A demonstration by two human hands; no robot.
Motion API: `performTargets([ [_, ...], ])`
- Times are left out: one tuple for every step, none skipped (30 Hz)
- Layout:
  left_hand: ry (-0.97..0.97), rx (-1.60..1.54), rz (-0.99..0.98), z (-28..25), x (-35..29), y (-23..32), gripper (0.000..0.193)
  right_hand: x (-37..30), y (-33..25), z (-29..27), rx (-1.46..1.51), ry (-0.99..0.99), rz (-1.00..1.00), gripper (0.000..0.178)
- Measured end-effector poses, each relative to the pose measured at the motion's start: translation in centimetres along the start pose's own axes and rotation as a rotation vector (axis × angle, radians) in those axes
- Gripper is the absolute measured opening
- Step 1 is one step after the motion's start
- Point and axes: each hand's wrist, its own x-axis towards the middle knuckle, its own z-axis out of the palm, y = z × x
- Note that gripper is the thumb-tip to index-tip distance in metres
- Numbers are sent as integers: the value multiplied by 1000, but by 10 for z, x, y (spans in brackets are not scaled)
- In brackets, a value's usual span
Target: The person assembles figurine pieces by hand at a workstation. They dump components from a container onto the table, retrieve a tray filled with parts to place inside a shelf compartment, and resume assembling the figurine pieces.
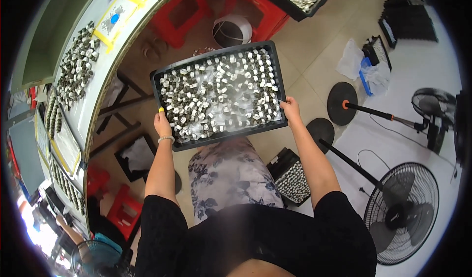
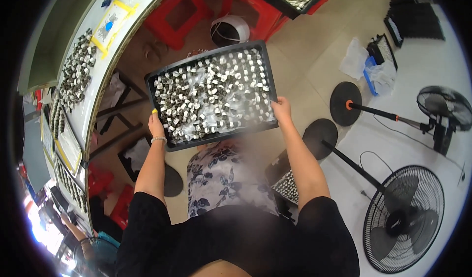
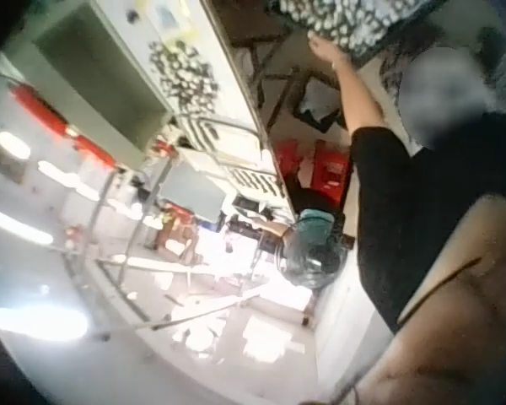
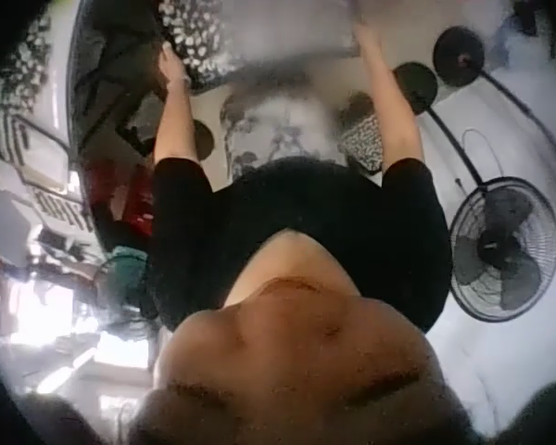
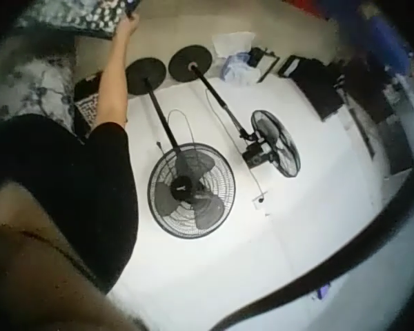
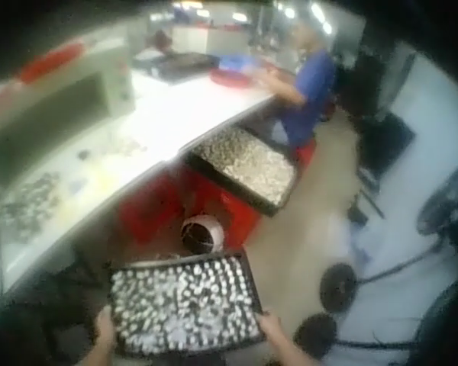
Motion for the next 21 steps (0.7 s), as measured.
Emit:
performTargets([
  [-21,30,-11,-5,-4,-1,38,2,4,-7,-52,-45,-7,31],
  [-98,91,-36,-8,-6,2,37,3,5,-12,-97,-83,-17,35],
  [-70,122,-29,-6,-10,5,37,2,6,-12,-107,-102,-9,35],
  [-38,157,-24,-7,-16,7,38,-8,0,-8,-277,58,-250,38],
  [-80,280,3,-16,-18,2,42,-18,-12,-1,-433,213,-507,40],
  [-28,357,-26,-19,-26,-5,42,-27,-26,4,-431,179,-516,40],
  [54,433,159,-24,-23,3,40,-40,-40,26,-433,124,-638,42],
  [124,494,321,-15,-45,14,40,-47,-49,26,-463,70,-759,44],
  [39,548,439,-11,-60,34,42,-50,-56,29,-473,-29,-786,43],
  [-72,485,464,-10,-66,44,45,-53,-68,39,-512,-92,-825,40],
  [-144,466,455,-7,-69,54,45,-51,-75,50,-495,-203,-829,38],
  [-220,445,445,-3,-69,62,45,-47,-84,62,-480,-312,-830,36],
  [-216,442,440,1,-62,67,45,-47,-97,77,-507,-338,-892,34],
  [-240,479,483,8,-46,69,47,-45,-109,96,-531,-362,-958,32],
  [-267,514,525,16,-30,71,48,-38,-119,115,-540,-444,-986,30],
  [-259,544,525,26,-18,72,50,-32,-123,133,-596,-459,-1030,31],
  [-245,573,522,37,-7,74,51,-28,-128,150,-644,-454,-1068,32],
  [-193,644,551,45,5,73,56,-25,-132,167,-689,-455,-1107,33],
  [-174,684,521,58,8,82,57,-17,-134,178,-699,-442,-1143,35],
  [-157,725,492,68,7,94,57,-11,-135,188,-707,-427,-1178,36],
  [-131,727,464,77,7,100,56,-5,-135,200,-753,-356,-1240,40],
])
